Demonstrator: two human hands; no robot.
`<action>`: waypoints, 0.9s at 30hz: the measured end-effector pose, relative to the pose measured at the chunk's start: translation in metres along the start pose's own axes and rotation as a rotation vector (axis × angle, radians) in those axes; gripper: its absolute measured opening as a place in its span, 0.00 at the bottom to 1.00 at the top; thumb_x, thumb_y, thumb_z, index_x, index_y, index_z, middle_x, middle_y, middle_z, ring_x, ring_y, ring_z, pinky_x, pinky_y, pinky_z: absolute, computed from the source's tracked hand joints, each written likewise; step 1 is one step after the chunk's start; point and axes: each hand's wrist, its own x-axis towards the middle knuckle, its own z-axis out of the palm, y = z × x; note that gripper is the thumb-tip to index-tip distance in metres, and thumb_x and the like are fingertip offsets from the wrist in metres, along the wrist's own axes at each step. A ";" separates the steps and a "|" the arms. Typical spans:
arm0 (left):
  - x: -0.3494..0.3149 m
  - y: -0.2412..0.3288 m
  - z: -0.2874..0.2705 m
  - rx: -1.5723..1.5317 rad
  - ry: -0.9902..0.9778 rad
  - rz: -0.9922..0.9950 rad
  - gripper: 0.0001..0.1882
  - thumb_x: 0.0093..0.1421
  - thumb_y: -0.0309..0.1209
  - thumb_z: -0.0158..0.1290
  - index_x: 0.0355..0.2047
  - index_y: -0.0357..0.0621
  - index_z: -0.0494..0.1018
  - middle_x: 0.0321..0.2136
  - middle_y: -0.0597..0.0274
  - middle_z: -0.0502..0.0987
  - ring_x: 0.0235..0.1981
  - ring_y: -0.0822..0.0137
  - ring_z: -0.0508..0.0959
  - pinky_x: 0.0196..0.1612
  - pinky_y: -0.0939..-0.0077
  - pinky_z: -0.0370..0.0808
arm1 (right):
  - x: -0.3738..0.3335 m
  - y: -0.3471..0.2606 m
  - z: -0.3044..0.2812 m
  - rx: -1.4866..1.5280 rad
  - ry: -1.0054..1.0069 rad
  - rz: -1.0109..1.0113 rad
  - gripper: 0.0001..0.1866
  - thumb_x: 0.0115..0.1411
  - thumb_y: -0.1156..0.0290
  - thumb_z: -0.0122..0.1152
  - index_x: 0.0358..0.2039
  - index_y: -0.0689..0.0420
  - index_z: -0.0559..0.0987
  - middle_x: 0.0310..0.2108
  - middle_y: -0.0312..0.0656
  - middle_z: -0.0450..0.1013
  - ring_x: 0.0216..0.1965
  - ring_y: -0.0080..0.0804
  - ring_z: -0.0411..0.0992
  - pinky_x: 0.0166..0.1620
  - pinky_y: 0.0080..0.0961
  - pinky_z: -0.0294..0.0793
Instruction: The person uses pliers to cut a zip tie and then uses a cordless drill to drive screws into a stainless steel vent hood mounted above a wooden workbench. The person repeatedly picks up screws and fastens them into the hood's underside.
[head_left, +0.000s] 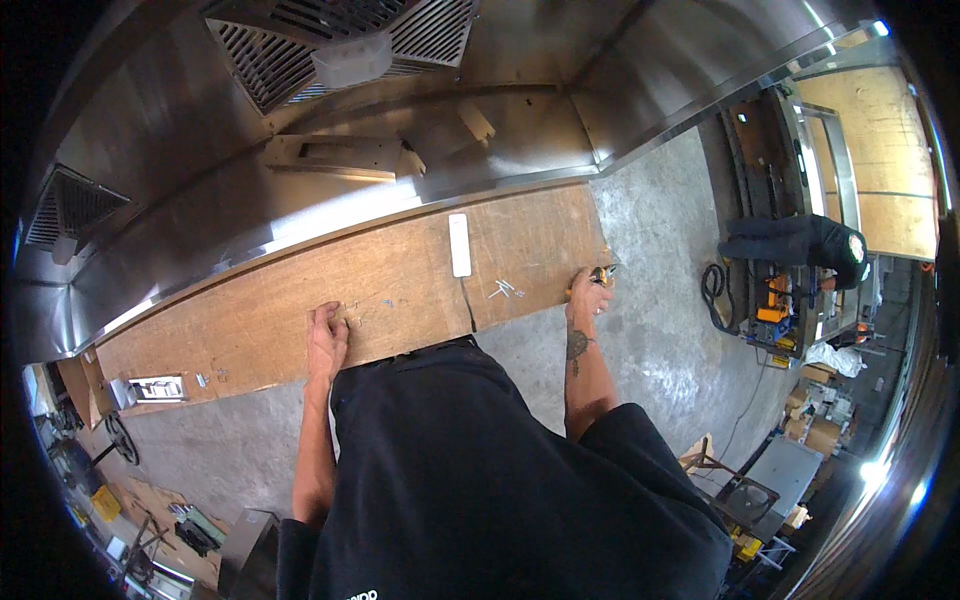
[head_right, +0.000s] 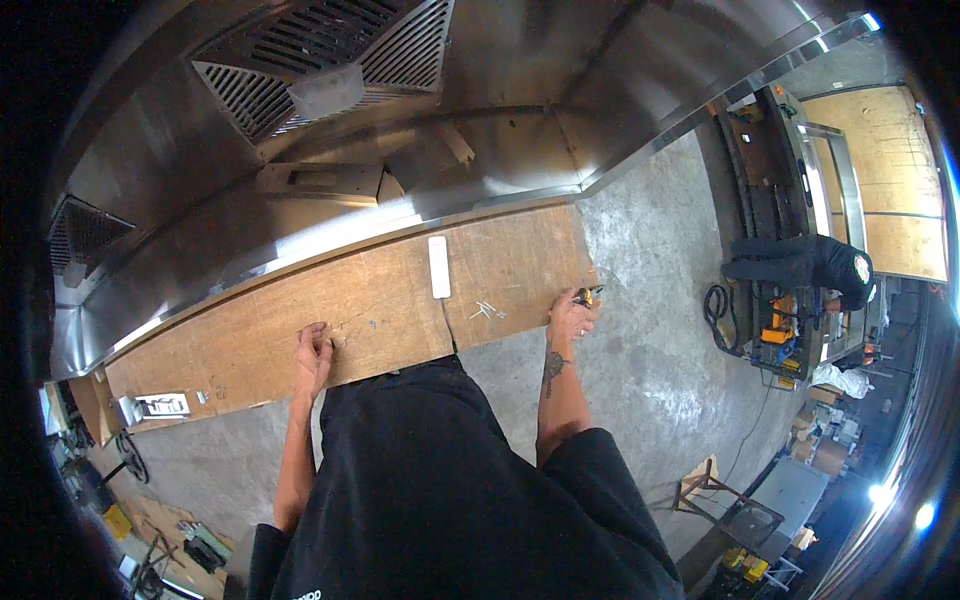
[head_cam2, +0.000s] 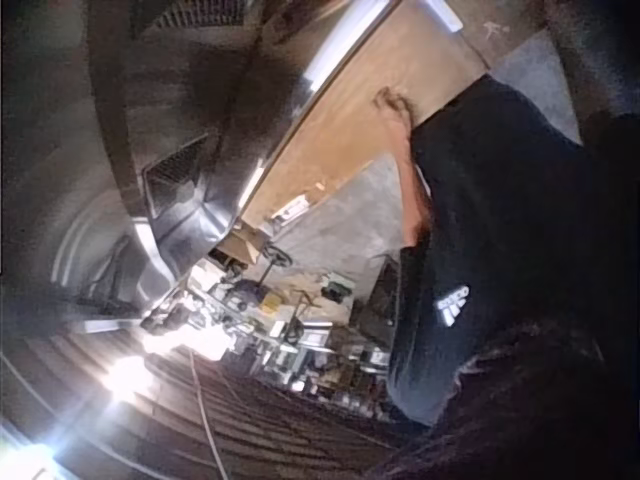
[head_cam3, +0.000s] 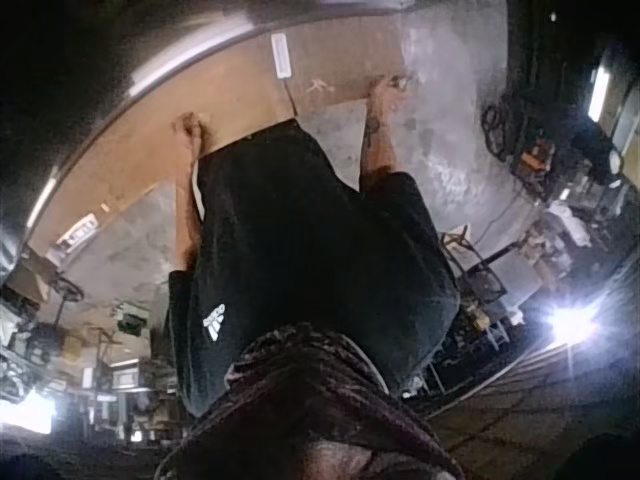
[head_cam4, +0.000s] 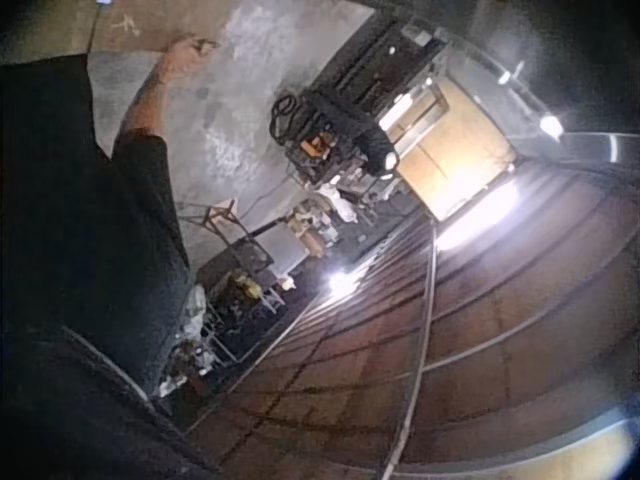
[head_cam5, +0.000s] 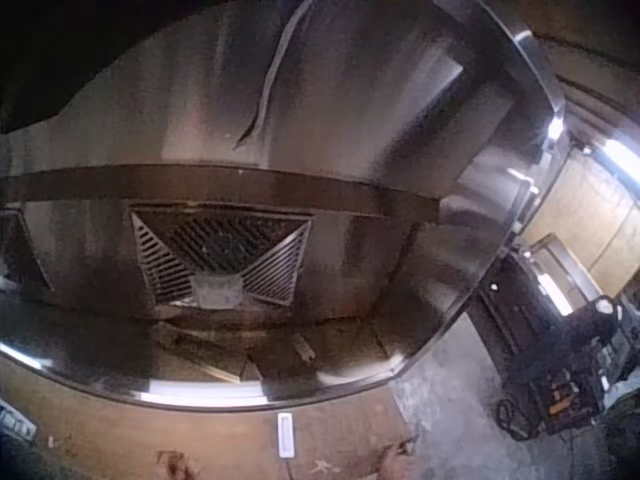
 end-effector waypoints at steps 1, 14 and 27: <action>-0.001 0.000 -0.001 -0.001 0.000 -0.005 0.19 0.63 0.24 0.51 0.54 0.39 0.69 0.48 0.45 0.71 0.50 0.51 0.76 0.50 0.61 0.75 | -0.006 -0.004 -0.003 0.016 -0.041 0.025 0.51 0.56 0.40 0.63 0.60 0.72 0.54 0.55 0.67 0.61 0.59 0.64 0.63 0.57 0.55 0.67; -0.002 0.007 0.001 -0.001 0.024 0.019 0.19 0.63 0.26 0.52 0.54 0.39 0.69 0.46 0.44 0.71 0.41 0.53 0.78 0.46 0.61 0.77 | 0.009 0.006 -0.010 0.237 -0.131 -0.054 0.49 0.54 0.44 0.68 0.57 0.70 0.54 0.52 0.63 0.62 0.51 0.49 0.71 0.48 0.53 0.77; -0.009 0.006 0.001 -0.044 0.105 -0.047 0.18 0.62 0.24 0.52 0.53 0.38 0.69 0.46 0.44 0.72 0.43 0.52 0.77 0.47 0.62 0.77 | -0.179 -0.052 -0.009 0.206 -0.318 -1.315 0.25 0.62 0.70 0.58 0.57 0.67 0.66 0.46 0.60 0.60 0.50 0.58 0.64 0.53 0.50 0.65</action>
